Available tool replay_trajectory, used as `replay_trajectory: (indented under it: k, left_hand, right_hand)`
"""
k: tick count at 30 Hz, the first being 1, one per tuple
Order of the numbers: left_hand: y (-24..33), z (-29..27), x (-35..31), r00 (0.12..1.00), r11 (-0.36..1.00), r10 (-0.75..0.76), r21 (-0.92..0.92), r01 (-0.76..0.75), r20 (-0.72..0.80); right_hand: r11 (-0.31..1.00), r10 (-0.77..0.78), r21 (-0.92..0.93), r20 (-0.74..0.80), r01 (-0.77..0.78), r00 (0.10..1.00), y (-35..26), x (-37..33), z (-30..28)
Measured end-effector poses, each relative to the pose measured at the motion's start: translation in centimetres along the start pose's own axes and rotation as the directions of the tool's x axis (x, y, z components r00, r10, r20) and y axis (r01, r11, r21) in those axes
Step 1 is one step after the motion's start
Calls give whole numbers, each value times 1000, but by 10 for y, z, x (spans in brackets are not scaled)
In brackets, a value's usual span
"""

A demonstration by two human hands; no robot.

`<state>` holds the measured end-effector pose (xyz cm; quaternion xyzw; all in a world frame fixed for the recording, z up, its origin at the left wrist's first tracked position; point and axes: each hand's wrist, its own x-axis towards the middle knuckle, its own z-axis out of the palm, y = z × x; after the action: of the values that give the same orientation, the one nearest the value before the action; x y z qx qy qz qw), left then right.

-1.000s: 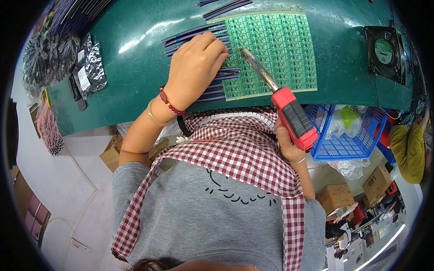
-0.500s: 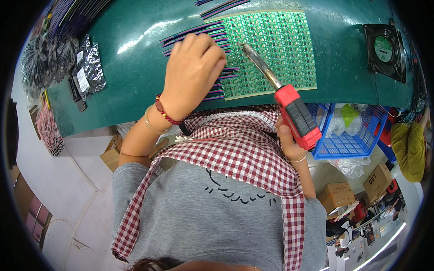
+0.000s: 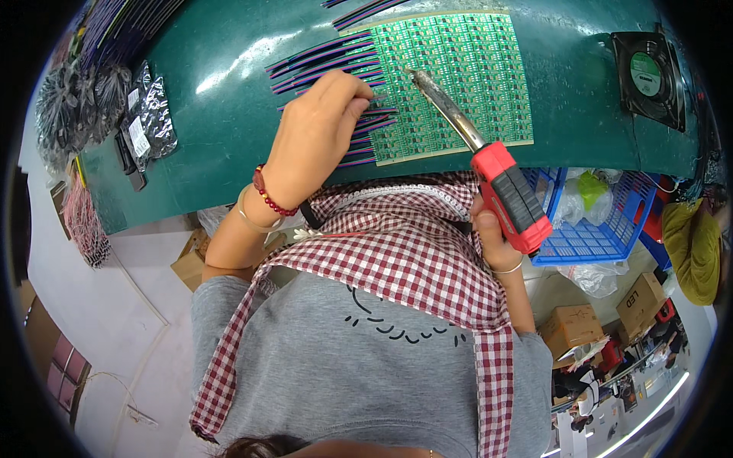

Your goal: The person solders electronic components and wires onto green printed circuit boards using a soldering iron.

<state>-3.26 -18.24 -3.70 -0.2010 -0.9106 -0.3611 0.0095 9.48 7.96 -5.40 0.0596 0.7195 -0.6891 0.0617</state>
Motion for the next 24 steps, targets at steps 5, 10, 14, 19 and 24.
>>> replay_trajectory:
  k: [5, 10, 14, 19, 24]
  left_hand:
    - [-9, 7, 5, 999, 993, 47, 114, -45, -21]
    - [-12, 12, 4, 998, 987, 65, 150, -61, -23]
    - [-12, 12, 5, 998, 985, 60, 160, -58, -11]
    - [-13, 11, 5, 998, 986, 65, 156, -62, -17]
    - [-13, 12, 5, 997, 986, 72, 153, -70, -11]
  right_hand:
    - [997, 0, 75, 41, -3, 999, 1, -1, -1]
    - [997, 2, 71, 63, -6, 998, 0, -2, 1]
    - [999, -28, -33, 36, 29, 999, 17, -8, -1]
    - [974, -106, -190, 103, 124, 989, 29, -6, -11]
    - [983, -52, -170, 73, 63, 996, 28, -6, -11]
